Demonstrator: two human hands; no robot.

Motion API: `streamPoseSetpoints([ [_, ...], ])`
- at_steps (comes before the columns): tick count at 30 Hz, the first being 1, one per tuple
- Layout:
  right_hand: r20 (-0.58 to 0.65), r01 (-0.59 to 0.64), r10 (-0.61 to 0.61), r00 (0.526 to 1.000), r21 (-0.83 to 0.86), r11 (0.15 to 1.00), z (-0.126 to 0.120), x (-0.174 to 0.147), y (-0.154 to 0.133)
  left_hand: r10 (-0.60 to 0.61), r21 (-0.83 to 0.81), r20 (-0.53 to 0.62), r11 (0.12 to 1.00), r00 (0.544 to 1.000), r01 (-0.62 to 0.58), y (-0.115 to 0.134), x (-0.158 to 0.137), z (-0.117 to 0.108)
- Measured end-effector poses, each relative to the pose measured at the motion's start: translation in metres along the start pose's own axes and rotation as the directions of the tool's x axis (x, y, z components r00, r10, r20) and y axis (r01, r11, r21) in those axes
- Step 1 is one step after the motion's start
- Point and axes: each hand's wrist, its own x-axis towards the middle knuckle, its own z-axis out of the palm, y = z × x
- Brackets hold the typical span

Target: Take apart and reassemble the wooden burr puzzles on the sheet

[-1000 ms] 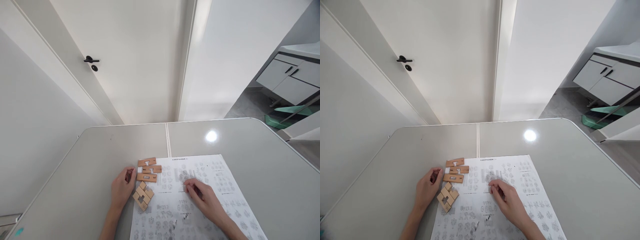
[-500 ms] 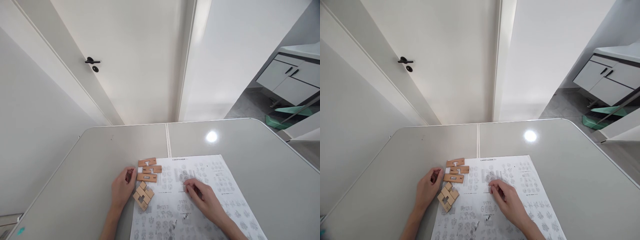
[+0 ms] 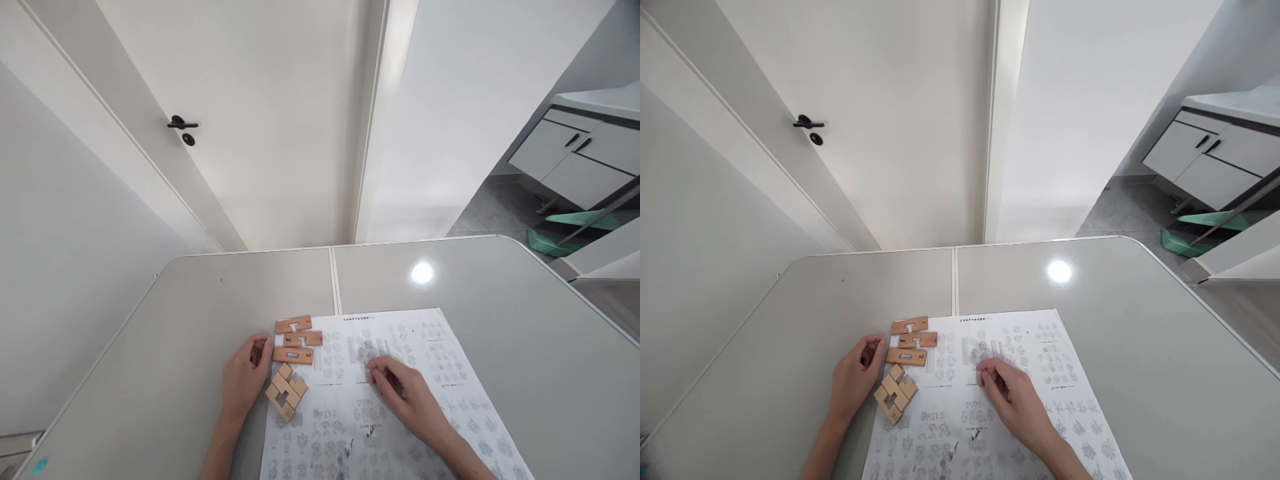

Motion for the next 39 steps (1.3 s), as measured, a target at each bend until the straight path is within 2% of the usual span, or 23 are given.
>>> streamPoseSetpoints([
  [31, 0.001, 0.015, -0.015, 1.0, 0.0, 1.0, 0.0, -0.001, -0.001, -0.028, -0.007, 0.021, 1.0, 0.999, 0.028, 0.002, -0.002, -0.002],
  [35, -0.007, 0.027, -0.027, 1.0, -0.008, 1.0, 0.0, -0.002, 0.0, -0.041, -0.043, 0.07, 0.998, 0.997, 0.044, 0.008, 0.0, -0.008],
  [39, -0.015, 0.032, -0.033, 0.999, -0.014, 0.999, -0.001, -0.002, 0.0, 0.038, -0.085, 0.114, 0.996, 0.993, -0.028, 0.023, 0.001, -0.016],
])
